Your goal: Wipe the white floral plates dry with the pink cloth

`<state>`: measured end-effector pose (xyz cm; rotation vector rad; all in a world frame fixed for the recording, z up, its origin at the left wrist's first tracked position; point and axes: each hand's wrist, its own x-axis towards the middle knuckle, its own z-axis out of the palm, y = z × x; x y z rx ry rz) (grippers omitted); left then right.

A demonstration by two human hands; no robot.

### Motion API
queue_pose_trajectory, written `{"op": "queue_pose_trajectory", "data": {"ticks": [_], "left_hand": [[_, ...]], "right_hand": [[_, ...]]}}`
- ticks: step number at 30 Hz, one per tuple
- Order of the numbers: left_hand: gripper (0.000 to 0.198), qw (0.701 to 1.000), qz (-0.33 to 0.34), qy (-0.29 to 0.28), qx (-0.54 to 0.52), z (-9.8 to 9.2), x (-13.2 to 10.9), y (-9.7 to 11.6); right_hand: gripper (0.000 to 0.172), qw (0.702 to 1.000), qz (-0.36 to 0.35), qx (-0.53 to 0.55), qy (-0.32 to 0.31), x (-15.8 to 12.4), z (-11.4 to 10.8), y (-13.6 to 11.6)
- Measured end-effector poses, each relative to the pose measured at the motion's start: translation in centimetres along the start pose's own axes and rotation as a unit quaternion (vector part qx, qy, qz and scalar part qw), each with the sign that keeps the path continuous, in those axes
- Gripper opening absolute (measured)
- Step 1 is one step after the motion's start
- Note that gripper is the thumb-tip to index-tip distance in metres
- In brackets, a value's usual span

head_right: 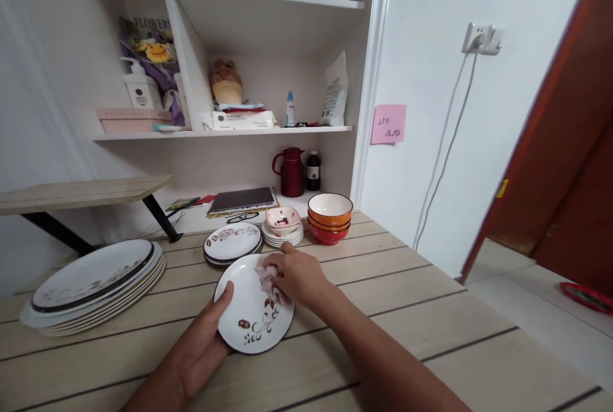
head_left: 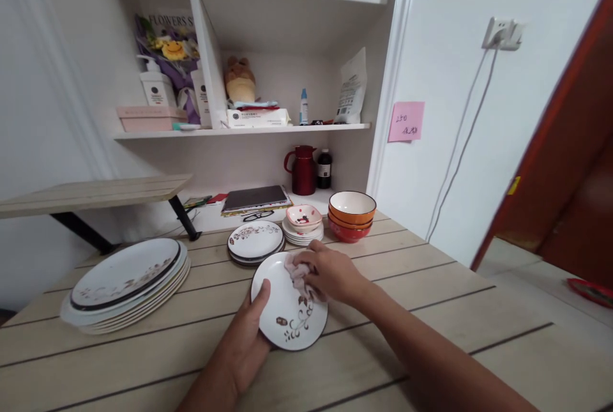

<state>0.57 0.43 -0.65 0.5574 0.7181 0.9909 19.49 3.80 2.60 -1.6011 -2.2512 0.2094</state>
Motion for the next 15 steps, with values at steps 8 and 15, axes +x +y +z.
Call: {"op": "queue_pose_trajectory", "data": {"ticks": [8, 15], "left_hand": [[0.063, 0.999, -0.014, -0.02, -0.026, -0.4, 0.3, -0.2], [0.061, 0.992, -0.009, -0.075, -0.104, -1.4, 1.1, -0.1]], "right_hand": [[0.05, 0.994, -0.073, 0.007, 0.082, 0.5, 3.2, -2.2], [0.062, 0.963, -0.255, 0.052, -0.065, -1.1, 1.6, -3.3]]}}
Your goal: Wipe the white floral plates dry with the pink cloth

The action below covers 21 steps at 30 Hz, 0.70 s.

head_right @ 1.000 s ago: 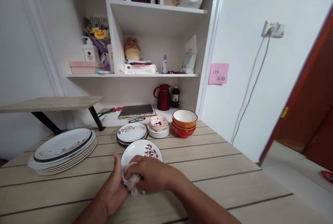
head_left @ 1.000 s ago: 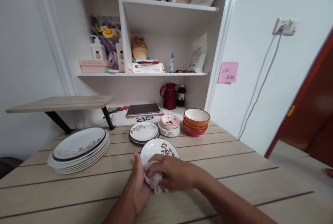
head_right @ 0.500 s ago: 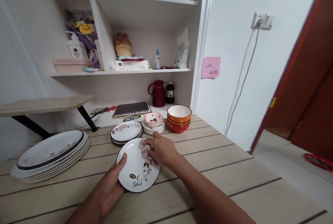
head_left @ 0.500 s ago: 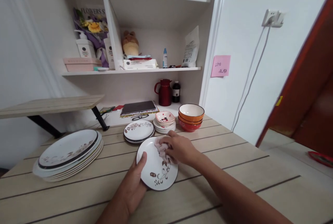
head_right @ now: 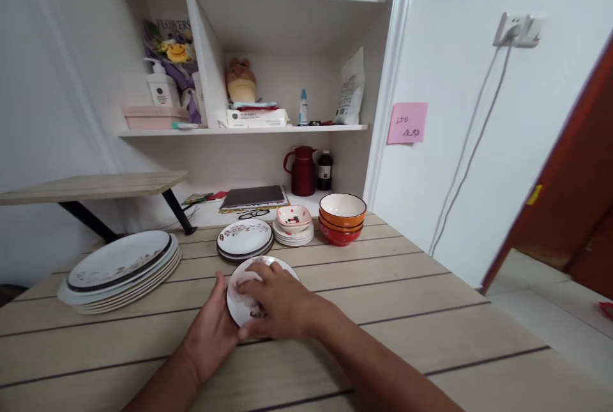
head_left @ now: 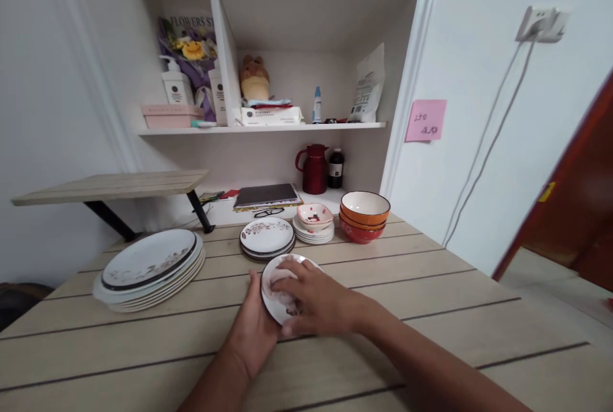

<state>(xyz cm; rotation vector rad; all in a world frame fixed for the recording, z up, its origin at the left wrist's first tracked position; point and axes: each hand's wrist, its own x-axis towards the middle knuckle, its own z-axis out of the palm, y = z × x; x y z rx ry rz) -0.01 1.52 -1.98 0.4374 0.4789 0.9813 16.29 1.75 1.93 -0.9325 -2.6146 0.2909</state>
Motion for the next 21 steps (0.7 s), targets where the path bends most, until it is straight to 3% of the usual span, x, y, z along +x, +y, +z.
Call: {"op": "queue_pose_trajectory", "data": {"ticks": [3, 8, 14, 18, 21], "left_hand": [[0.06, 1.0, 0.005, 0.003, 0.01, -0.5, 0.1, 0.4], [0.061, 1.0, 0.025, -0.015, 0.0, -0.8, -0.1, 1.2], [0.039, 0.998, 0.031, 0.005, 0.053, -0.7, -0.1, 1.2], [0.033, 0.994, 0.047, 0.029, 0.09, -0.2, -0.2, 0.9], [0.042, 0.991, 0.066, 0.057, 0.1, -0.1, -0.1, 0.7]], "right_hand": [[0.076, 0.999, 0.026, -0.039, -0.026, -0.4, 0.2, -0.8], [0.04, 0.993, 0.041, -0.103, 0.027, 0.3, 1.1, -2.6], [0.014, 0.982, 0.104, 0.046, 0.153, 0.5, -1.4, -2.1], [0.019, 0.93, 0.159, 0.231, 0.238, -0.2, -3.6, 0.8], [0.026, 0.838, 0.207, 0.414, 0.288, -0.8, -4.2, 3.3]]}}
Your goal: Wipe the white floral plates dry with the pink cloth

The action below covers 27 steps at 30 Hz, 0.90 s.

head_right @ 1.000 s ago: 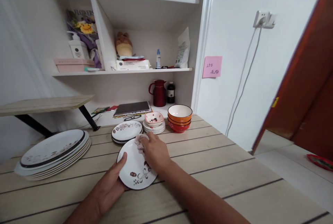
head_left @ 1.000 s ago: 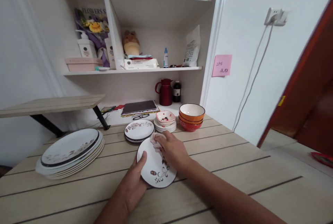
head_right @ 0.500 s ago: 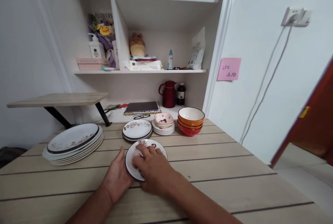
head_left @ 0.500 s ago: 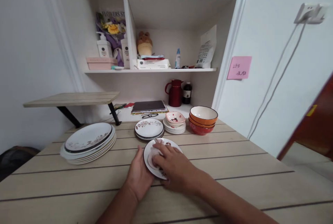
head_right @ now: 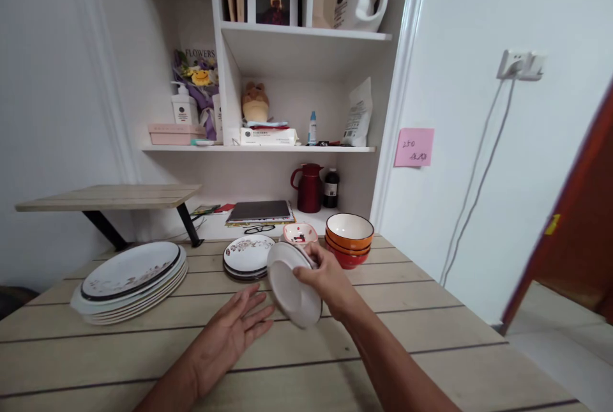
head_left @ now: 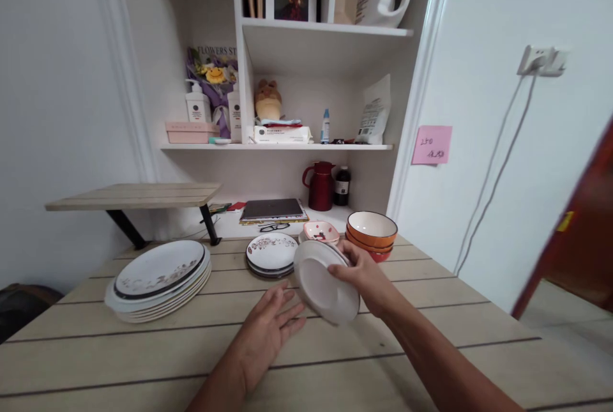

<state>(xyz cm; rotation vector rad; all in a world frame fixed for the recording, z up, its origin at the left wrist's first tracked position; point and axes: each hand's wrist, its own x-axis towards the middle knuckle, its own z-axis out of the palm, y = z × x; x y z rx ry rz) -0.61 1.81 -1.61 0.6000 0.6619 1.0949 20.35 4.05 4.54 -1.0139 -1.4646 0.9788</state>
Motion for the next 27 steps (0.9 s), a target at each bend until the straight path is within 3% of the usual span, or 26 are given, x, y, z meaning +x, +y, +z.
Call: {"op": "queue_pose_trajectory", "data": {"ticks": [5, 11, 14, 17, 20, 23, 27], "left_hand": [[0.062, 0.999, 0.018, -0.006, 0.028, -0.1, 0.1, -0.1], [0.046, 0.995, 0.034, -0.009, 0.089, 0.0, 0.3, -0.5], [0.043, 0.99, 0.054, 0.019, 0.13, 0.1, 0.5, -0.9], [0.045, 0.99, 0.085, 0.013, 0.111, 0.3, 0.5, -1.1], [0.059, 0.993, 0.097, -0.055, 0.042, 0.6, 0.2, -1.2], [0.07, 0.991, 0.057, -0.118, -0.019, 0.6, -0.2, -1.0], [0.061, 0.998, 0.004, -0.056, -0.007, 0.5, -0.6, -0.4]], "right_hand": [[0.038, 0.975, 0.099, 0.2, 0.013, 1.1, -1.6, 3.0], [0.035, 0.941, 0.138, 0.309, 0.025, 1.8, -2.8, 6.2], [0.036, 0.936, 0.128, 0.327, 0.019, 1.8, -3.3, 6.2], [0.038, 0.934, 0.102, 0.341, -0.006, 1.5, -2.9, 5.5], [0.041, 0.929, 0.094, 0.357, -0.035, 1.0, -1.6, 4.7], [0.048, 0.93, 0.102, 0.347, -0.068, 0.4, 0.0, 4.2], [0.046, 0.943, 0.146, 0.29, -0.078, 0.0, 1.3, 3.8]]}}
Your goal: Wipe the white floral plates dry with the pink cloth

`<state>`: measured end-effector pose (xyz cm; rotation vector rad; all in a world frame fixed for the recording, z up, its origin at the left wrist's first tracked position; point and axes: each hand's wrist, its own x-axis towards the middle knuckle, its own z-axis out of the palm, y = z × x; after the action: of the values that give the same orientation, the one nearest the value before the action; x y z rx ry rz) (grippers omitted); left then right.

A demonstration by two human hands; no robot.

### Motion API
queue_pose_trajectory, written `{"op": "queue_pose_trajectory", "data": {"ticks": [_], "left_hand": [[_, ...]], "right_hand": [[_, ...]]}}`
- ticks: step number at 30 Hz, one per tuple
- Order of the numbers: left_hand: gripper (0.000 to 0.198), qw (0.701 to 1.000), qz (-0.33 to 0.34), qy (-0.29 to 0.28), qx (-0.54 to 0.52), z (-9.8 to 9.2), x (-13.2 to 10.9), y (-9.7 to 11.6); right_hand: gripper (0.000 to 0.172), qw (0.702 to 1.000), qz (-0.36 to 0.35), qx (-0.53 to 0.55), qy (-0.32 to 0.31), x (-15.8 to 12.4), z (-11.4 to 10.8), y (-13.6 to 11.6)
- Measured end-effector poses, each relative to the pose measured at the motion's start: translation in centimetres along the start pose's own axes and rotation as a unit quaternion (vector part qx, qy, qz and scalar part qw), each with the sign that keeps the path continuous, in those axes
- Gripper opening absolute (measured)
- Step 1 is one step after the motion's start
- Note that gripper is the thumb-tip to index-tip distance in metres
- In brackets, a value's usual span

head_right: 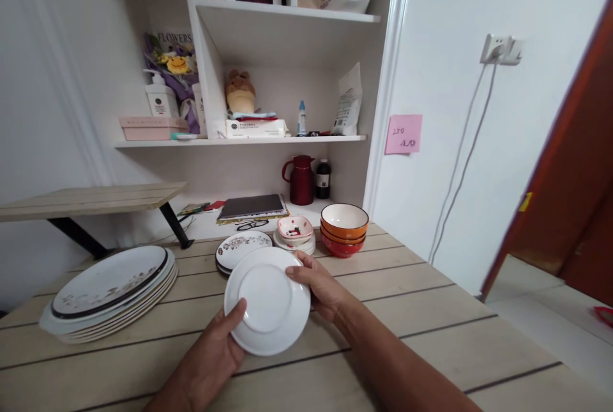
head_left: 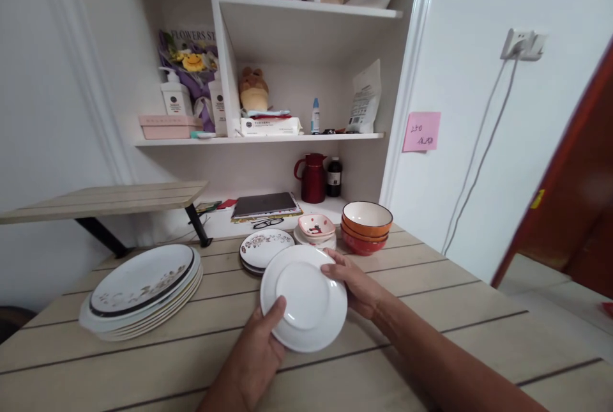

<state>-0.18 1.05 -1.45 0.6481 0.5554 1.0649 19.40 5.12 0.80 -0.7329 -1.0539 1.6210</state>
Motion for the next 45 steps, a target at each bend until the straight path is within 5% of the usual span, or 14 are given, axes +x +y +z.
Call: {"op": "queue_pose_trajectory", "data": {"ticks": [5, 12, 17, 21, 25, 34, 40, 43, 45], "left_hand": [[0.059, 0.998, -0.007, 0.056, 0.006, 0.5, 0.0, 0.4], [0.059, 0.997, -0.051, 0.051, 0.027, 0.2, -0.4, 0.3], [0.062, 0.996, -0.073, 0.046, 0.028, 0.3, -0.1, 0.2], [0.062, 0.996, -0.06, 0.057, 0.02, 0.6, -0.2, 0.0], [0.055, 0.997, -0.046, 0.06, 0.017, 0.7, -0.2, -0.2], [0.044, 0.998, -0.025, 0.032, 0.054, 1.3, -0.6, -1.1], [0.041, 0.994, 0.012, 0.064, 0.084, 1.0, -0.6, -1.5], [0.047, 0.993, 0.029, 0.058, 0.096, 1.0, -0.6, -1.5], [0.048, 0.995, -0.001, 0.047, 0.091, 1.1, -0.8, -1.4]], "right_hand": [[0.043, 0.996, -0.006, 0.018, 0.089, 0.7, 0.0, 0.4], [0.031, 0.968, -0.112, 0.137, 0.176, 2.5, -3.0, -0.3], [0.023, 0.949, -0.243, -0.052, 0.196, 1.8, -2.6, -1.7], [0.011, 0.843, -0.353, -0.382, 0.138, 0.3, -0.4, -2.3], [0.003, 0.732, -0.329, -0.595, 0.052, -0.4, 0.9, -1.7], [0.033, 0.725, -0.314, -0.613, 0.02, -0.3, 1.0, -1.4], [0.016, 0.655, -0.308, -0.674, -0.148, -2.6, 5.7, -0.2], [0.025, 0.648, -0.296, -0.681, -0.17, -2.9, 6.9, 0.3], [0.025, 0.656, -0.293, -0.683, -0.13, -2.3, 6.1, 0.1]]}}
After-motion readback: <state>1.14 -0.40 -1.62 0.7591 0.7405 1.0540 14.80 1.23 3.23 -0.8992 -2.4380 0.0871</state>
